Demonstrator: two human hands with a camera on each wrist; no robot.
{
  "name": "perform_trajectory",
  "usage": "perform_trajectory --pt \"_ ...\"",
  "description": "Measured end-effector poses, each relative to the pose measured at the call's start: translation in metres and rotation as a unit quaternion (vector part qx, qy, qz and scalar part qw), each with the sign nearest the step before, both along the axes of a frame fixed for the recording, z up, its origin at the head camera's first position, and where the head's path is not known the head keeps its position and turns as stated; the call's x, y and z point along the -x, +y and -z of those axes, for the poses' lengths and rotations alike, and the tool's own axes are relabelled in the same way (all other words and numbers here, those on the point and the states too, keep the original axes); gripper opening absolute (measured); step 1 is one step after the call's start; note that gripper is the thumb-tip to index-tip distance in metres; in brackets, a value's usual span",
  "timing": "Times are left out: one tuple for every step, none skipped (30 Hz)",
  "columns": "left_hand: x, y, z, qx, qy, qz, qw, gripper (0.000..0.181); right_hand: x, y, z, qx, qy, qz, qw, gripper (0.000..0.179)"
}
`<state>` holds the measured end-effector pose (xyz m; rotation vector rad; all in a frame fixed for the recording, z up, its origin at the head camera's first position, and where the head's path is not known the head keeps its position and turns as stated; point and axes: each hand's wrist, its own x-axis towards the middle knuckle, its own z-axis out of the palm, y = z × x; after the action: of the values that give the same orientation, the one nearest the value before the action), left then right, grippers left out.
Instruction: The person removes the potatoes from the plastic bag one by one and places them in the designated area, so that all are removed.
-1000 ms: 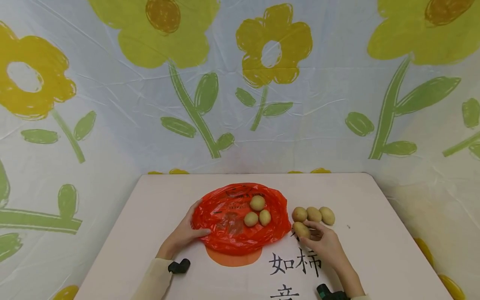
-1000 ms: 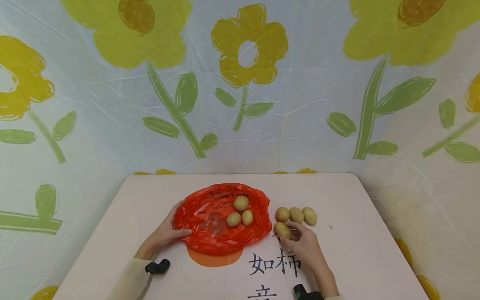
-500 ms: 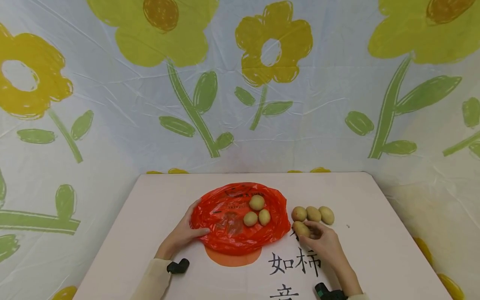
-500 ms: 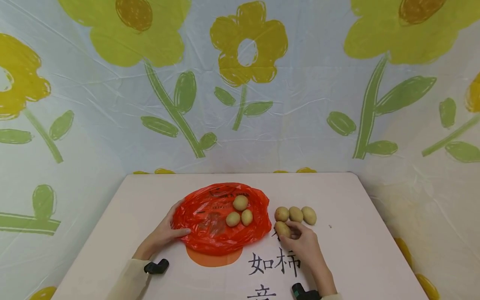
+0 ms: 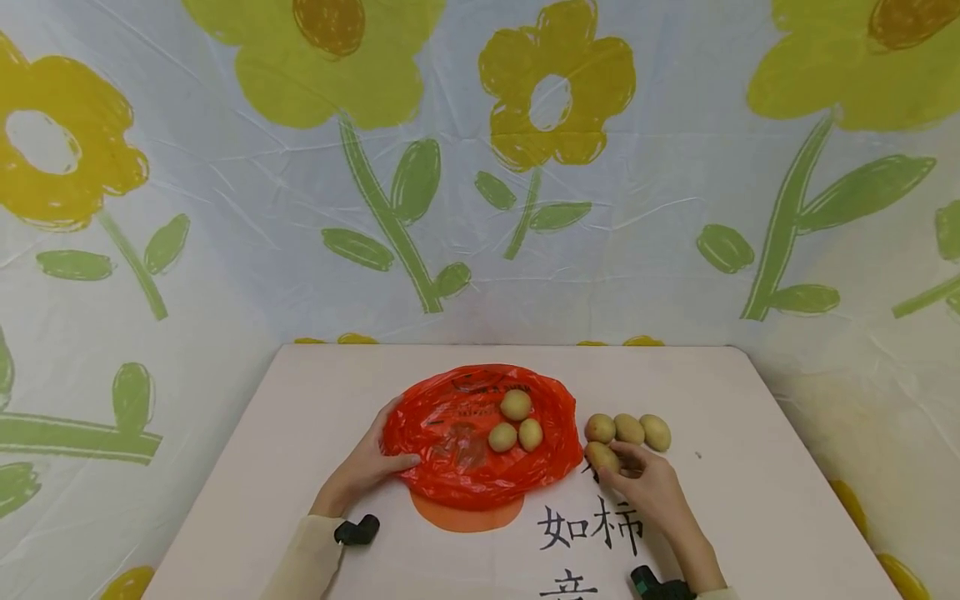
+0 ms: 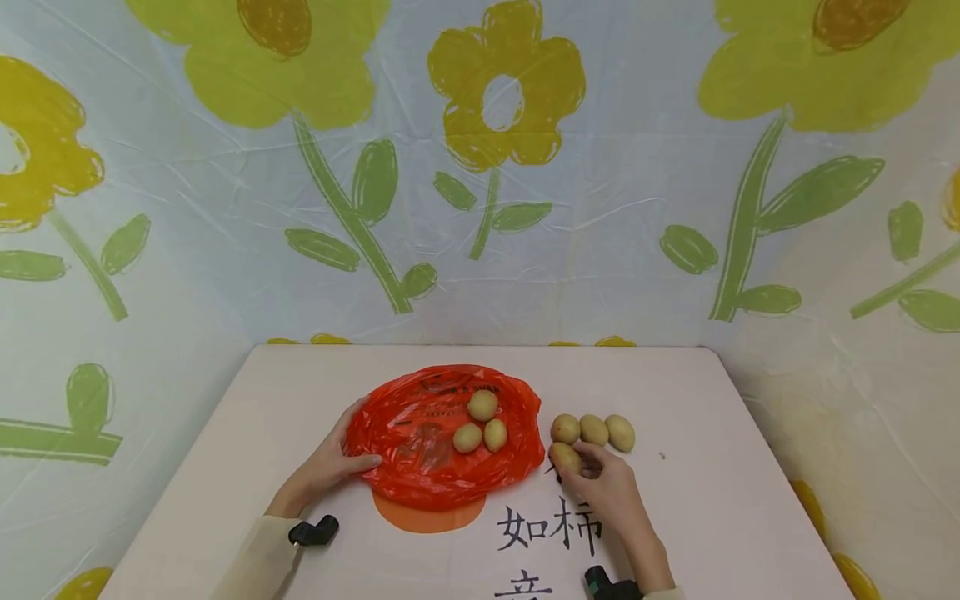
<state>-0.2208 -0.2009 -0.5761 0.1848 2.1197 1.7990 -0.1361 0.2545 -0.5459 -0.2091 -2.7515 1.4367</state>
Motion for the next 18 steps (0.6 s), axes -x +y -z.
perform_trajectory --pt "0.000 0.000 0.000 -0.002 -0.001 0.000 1.0000 0.106 0.000 0.001 0.000 0.000 -0.001 -0.002 1.0000 0.049" --pt "0.000 0.000 -0.001 -0.002 -0.001 -0.001 1.0000 0.106 0.000 0.001 -0.001 -0.001 -0.001 -0.004 1.0000 0.049" --pt "0.000 0.000 -0.001 -0.002 0.000 -0.001 1.0000 0.106 0.000 0.001 -0.002 -0.001 -0.003 -0.006 1.0000 0.049" --pt "0.000 0.000 -0.001 -0.001 0.001 -0.002 1.0000 0.106 0.000 0.001 -0.002 -0.001 -0.004 -0.007 1.0000 0.049" --pt "-0.001 0.000 -0.001 0.001 0.003 -0.003 1.0000 0.107 -0.001 0.002 -0.003 -0.001 -0.003 -0.012 0.9999 0.050" --pt "-0.001 0.000 -0.002 0.002 0.004 -0.004 1.0000 0.107 -0.001 0.002 -0.004 -0.003 -0.003 -0.014 0.9999 0.049" --pt "-0.001 0.000 -0.002 0.002 0.004 -0.004 1.0000 0.107 -0.001 0.002 -0.004 -0.005 -0.002 -0.018 0.9998 0.049" --pt "-0.002 0.000 -0.002 0.003 0.006 -0.004 1.0000 0.107 -0.002 0.003 -0.006 -0.009 0.000 -0.023 0.9997 0.049" --pt "-0.002 0.001 -0.002 0.003 0.007 -0.003 1.0000 0.108 -0.002 0.003 -0.007 -0.013 0.001 -0.027 0.9995 0.048" --pt "-0.002 0.001 -0.003 0.004 0.008 -0.003 1.0000 0.108 -0.003 0.003 -0.009 -0.017 0.002 -0.032 0.9993 0.048" --pt "-0.001 0.001 -0.003 0.004 0.009 -0.002 0.9999 0.108 -0.003 0.003 -0.012 -0.022 0.002 -0.037 0.9991 0.048" --pt "-0.001 0.001 -0.003 0.003 0.008 -0.002 1.0000 0.108 -0.003 0.003 -0.014 -0.028 0.003 -0.041 0.9988 0.047" --pt "-0.001 0.001 -0.003 0.004 0.009 -0.002 1.0000 0.108 -0.002 0.003 -0.016 -0.033 0.004 -0.046 0.9984 0.047" --pt "-0.001 0.001 -0.004 0.004 0.009 -0.002 1.0000 0.108 -0.002 0.002 -0.019 -0.036 0.006 -0.050 0.9981 0.046" --pt "-0.001 0.001 -0.004 0.003 0.009 -0.002 1.0000 0.108 -0.002 0.001 -0.022 -0.040 0.008 -0.053 0.9978 0.046" --pt "-0.001 0.001 -0.004 0.003 0.008 -0.002 1.0000 0.108 -0.001 0.000 -0.025 -0.042 0.011 -0.055 0.9975 0.046" --pt "-0.001 0.002 -0.004 0.003 0.008 -0.002 1.0000 0.108 -0.001 -0.001 -0.027 -0.047 0.016 -0.057 0.9972 0.045" --pt "-0.001 0.002 -0.004 0.003 0.009 -0.001 1.0000 0.108 0.000 -0.003 -0.029 -0.049 0.023 -0.059 0.9968 0.046"
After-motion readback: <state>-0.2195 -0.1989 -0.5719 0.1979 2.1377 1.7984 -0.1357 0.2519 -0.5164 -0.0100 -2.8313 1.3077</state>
